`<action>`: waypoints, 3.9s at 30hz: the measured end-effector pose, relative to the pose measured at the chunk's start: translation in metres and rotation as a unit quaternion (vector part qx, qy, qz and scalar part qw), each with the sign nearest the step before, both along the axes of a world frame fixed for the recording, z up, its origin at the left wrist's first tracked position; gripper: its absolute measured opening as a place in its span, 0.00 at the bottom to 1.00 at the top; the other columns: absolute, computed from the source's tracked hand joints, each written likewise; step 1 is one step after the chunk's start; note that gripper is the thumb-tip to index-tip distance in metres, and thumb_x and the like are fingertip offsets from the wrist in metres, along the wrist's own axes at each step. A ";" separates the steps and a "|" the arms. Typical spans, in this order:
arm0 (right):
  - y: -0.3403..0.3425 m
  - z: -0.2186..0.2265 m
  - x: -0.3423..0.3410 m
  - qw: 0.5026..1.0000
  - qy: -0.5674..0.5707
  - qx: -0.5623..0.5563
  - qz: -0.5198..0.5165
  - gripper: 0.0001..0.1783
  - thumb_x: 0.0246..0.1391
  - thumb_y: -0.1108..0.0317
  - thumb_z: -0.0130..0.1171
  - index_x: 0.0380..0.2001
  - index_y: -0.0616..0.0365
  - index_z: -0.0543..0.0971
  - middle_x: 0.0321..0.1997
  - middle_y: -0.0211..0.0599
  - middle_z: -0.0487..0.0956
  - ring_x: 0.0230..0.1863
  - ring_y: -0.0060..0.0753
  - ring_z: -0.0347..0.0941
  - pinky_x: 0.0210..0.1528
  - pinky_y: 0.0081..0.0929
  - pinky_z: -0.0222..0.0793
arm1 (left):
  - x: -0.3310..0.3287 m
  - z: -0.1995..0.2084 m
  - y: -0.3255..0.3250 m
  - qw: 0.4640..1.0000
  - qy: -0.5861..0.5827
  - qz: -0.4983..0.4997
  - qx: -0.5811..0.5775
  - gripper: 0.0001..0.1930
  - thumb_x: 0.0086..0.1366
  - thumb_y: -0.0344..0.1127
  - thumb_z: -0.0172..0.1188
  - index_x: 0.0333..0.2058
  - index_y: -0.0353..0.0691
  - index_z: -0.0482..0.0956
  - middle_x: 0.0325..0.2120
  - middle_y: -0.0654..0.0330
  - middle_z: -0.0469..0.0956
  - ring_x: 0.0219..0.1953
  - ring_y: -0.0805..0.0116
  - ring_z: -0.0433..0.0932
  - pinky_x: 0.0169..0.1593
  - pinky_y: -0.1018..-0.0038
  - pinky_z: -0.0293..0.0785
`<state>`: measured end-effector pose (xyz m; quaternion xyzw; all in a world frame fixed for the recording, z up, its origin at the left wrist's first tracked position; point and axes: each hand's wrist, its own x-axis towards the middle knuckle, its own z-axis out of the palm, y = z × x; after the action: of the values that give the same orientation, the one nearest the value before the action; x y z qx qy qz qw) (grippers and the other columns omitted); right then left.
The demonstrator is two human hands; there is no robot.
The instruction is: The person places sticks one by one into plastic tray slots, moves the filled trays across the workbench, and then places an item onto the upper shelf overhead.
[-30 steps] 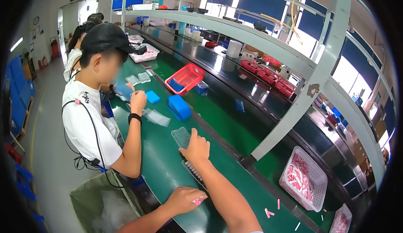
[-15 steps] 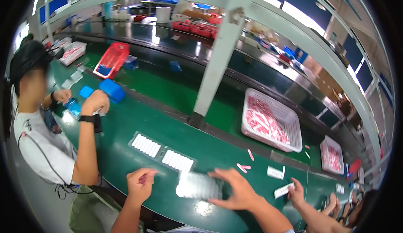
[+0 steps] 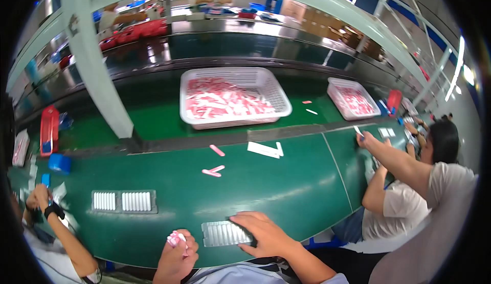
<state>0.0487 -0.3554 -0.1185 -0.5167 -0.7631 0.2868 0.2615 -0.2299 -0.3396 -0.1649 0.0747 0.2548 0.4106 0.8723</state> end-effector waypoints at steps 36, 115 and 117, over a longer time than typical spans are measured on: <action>0.167 -0.052 0.034 0.941 -0.199 0.230 -0.151 0.27 0.59 0.53 0.60 0.53 0.65 0.77 0.58 0.52 0.72 0.64 0.59 0.65 0.66 0.51 0.59 | -0.008 0.012 -0.004 0.974 0.197 -0.053 0.102 0.27 0.67 0.40 0.65 0.58 0.33 0.68 0.41 0.56 0.79 0.34 0.72 0.78 0.26 0.84 0.67; 0.265 0.308 0.088 0.574 -0.295 0.749 -0.152 0.04 0.40 0.72 0.60 0.24 0.54 0.80 0.28 0.29 0.77 0.35 0.35 0.75 0.42 0.33 0.71 | -0.013 -0.003 0.000 0.973 0.169 -0.069 0.144 0.24 0.64 0.34 0.64 0.57 0.38 0.69 0.38 0.59 0.78 0.32 0.72 0.77 0.25 0.80 0.66; 0.263 0.312 0.090 0.577 -0.304 0.742 -0.153 0.03 0.40 0.72 0.59 0.24 0.54 0.79 0.28 0.29 0.77 0.36 0.35 0.74 0.42 0.33 0.71 | -0.013 0.002 -0.001 0.974 0.168 -0.064 0.136 0.24 0.64 0.34 0.64 0.57 0.38 0.69 0.38 0.59 0.78 0.32 0.72 0.76 0.26 0.80 0.66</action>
<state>0.1384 -0.0919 0.1937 -0.3083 -0.6536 -0.5982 0.3464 -0.2426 -0.3408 -0.1629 0.2767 0.3343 0.3664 0.8231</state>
